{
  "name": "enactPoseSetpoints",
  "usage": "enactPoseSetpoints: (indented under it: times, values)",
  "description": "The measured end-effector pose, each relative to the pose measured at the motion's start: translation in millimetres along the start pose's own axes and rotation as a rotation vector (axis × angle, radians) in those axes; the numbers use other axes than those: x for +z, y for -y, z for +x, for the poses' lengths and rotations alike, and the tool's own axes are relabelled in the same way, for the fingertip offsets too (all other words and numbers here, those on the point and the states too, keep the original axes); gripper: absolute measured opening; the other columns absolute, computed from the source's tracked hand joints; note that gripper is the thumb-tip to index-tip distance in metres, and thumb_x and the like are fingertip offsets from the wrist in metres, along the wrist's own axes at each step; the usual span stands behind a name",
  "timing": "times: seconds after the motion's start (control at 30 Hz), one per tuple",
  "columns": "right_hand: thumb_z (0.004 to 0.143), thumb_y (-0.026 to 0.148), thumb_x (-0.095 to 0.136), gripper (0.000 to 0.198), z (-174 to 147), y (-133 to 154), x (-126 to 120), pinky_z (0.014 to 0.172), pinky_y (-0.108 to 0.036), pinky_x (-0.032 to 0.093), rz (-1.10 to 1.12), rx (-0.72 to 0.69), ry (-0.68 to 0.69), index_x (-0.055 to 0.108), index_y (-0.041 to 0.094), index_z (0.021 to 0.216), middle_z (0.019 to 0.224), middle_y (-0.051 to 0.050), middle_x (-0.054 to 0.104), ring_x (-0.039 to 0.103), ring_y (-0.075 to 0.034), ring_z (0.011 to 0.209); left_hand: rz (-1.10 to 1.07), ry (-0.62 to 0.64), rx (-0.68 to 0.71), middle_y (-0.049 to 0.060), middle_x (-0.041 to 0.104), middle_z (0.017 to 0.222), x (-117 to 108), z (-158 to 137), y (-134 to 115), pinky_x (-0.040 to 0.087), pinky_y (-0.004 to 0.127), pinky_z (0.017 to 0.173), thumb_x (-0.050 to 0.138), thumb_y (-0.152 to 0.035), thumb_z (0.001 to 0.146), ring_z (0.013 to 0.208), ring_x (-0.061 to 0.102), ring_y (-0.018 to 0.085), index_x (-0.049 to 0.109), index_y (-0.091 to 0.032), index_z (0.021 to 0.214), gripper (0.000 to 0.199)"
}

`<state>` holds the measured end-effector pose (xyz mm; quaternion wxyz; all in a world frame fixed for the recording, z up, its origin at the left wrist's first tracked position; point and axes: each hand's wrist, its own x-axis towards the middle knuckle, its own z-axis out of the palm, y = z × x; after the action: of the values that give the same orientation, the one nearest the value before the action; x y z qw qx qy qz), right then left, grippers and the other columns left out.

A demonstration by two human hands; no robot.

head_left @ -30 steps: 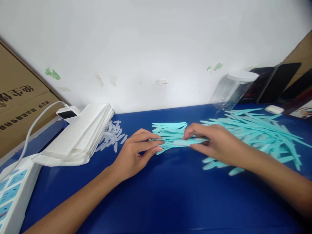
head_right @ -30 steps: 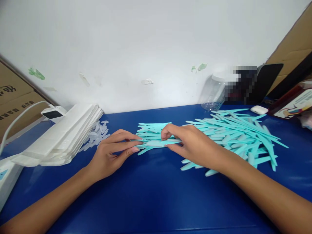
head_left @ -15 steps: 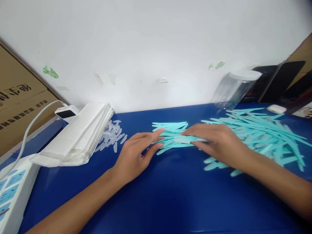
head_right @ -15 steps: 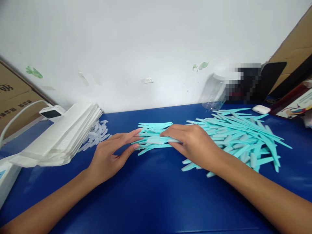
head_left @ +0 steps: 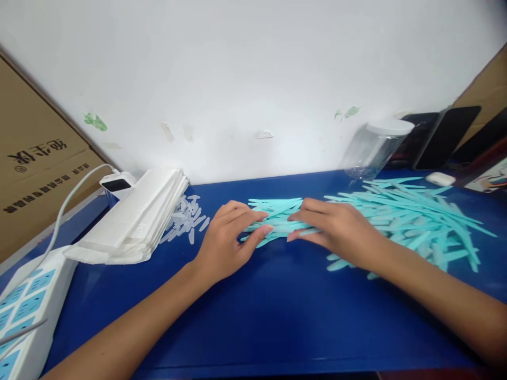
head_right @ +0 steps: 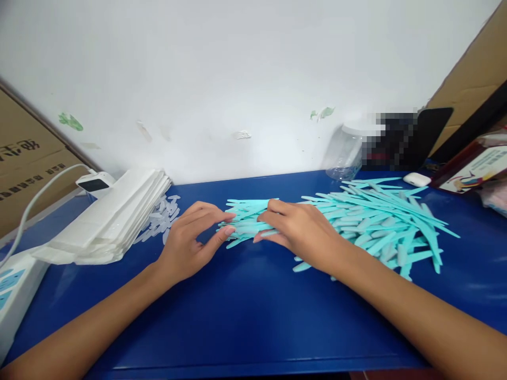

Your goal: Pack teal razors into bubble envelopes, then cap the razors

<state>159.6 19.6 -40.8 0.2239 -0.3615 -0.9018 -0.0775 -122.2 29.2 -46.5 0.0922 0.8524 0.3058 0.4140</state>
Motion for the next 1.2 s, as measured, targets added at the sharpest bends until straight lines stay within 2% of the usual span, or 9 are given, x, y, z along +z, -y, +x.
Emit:
enactPoseSetpoints:
  times: [0.2, 0.3, 0.43, 0.57, 0.63, 0.8, 1.03, 1.2]
  values:
    - [0.115, 0.034, 0.045, 0.033, 2.6, 19.1, -1.8, 0.056, -0.029, 0.037, -0.006, -0.077, -0.061, 0.075, 0.019, 0.114, 0.089, -0.005, 0.069, 0.065, -0.016, 0.068, -0.143, 0.148, -0.111, 0.005, 0.078, 0.085, 0.8, 1.1, -14.7, 0.051, 0.037, 0.081, 0.066, -0.036, 0.106, 0.082, 0.063, 0.021, 0.079, -0.022, 0.095, 0.022]
    - [0.114, 0.041, 0.05, 0.032, 2.1, 13.5, -2.1, 0.059, -0.028, 0.041, 0.052, -0.063, -0.039, 0.073, 0.019, 0.12, 0.09, -0.006, 0.075, 0.07, -0.018, 0.072, -0.166, 0.126, -0.237, 0.004, 0.076, 0.083, -0.9, 0.7, -13.6, 0.049, 0.033, 0.074, 0.068, -0.041, 0.105, 0.084, 0.064, 0.021, 0.077, -0.023, 0.089, 0.026]
    - [0.109, 0.047, 0.061, 0.032, 0.1, 4.1, -1.9, 0.064, -0.031, 0.046, 0.107, 0.001, -0.003, 0.074, 0.019, 0.118, 0.093, -0.007, 0.08, 0.075, -0.022, 0.076, -0.215, 0.12, -0.352, 0.002, 0.076, 0.081, -3.6, 1.8, -11.2, 0.049, 0.032, 0.078, 0.067, -0.042, 0.106, 0.086, 0.067, 0.021, 0.078, -0.024, 0.084, 0.03]
    - [0.111, 0.029, 0.056, 0.019, -0.4, 1.7, -3.8, 0.069, -0.03, 0.047, 0.276, 0.07, 0.073, 0.072, 0.021, 0.116, 0.102, -0.007, 0.08, 0.074, -0.021, 0.081, -0.233, 0.088, -0.382, 0.001, 0.076, 0.081, -5.4, 2.3, -8.1, 0.05, 0.032, 0.081, 0.071, -0.04, 0.104, 0.083, 0.068, 0.02, 0.08, -0.023, 0.086, 0.026]
    - [0.111, 0.025, 0.053, 0.019, 0.7, 3.0, -6.0, 0.069, -0.029, 0.046, 0.378, 0.109, 0.092, 0.072, 0.021, 0.109, 0.098, -0.005, 0.079, 0.071, -0.019, 0.079, -0.254, 0.085, -0.408, 0.002, 0.076, 0.08, -5.9, 1.2, -6.1, 0.05, 0.033, 0.081, 0.071, -0.041, 0.104, 0.082, 0.068, 0.02, 0.082, -0.023, 0.091, 0.024]
    - [0.112, 0.033, 0.051, 0.026, 3.4, 8.1, -9.8, 0.065, -0.028, 0.042, 0.497, 0.164, 0.093, 0.069, 0.023, 0.096, 0.083, -0.002, 0.073, 0.061, -0.016, 0.066, -0.309, 0.072, -0.401, 0.002, 0.077, 0.08, -5.7, -2.0, -3.8, 0.052, 0.033, 0.08, 0.072, -0.041, 0.104, 0.079, 0.07, 0.019, 0.085, -0.023, 0.11, 0.024]
    - [0.106, 0.022, 0.056, 0.017, 6.0, 5.5, -18.1, 0.065, -0.026, 0.043, 0.555, 0.205, 0.104, 0.069, 0.023, 0.095, 0.083, 0.0, 0.074, 0.061, -0.013, 0.066, -0.352, 0.002, -0.387, 0.001, 0.078, 0.079, -10.6, 0.0, -7.6, 0.054, 0.031, 0.078, 0.074, -0.037, 0.103, 0.08, 0.07, 0.018, 0.085, -0.022, 0.098, 0.019]
    - [0.109, 0.035, 0.054, 0.028, 5.1, -6.7, -20.7, 0.063, -0.027, 0.044, 0.544, 0.273, 0.067, 0.071, 0.022, 0.091, 0.076, 0.0, 0.072, 0.062, -0.014, 0.064, -0.299, -0.089, -0.416, 0.002, 0.08, 0.084, -18.2, 2.8, 5.2, 0.056, 0.031, 0.081, 0.075, -0.039, 0.102, 0.083, 0.074, 0.018, 0.086, -0.022, 0.1, 0.02]
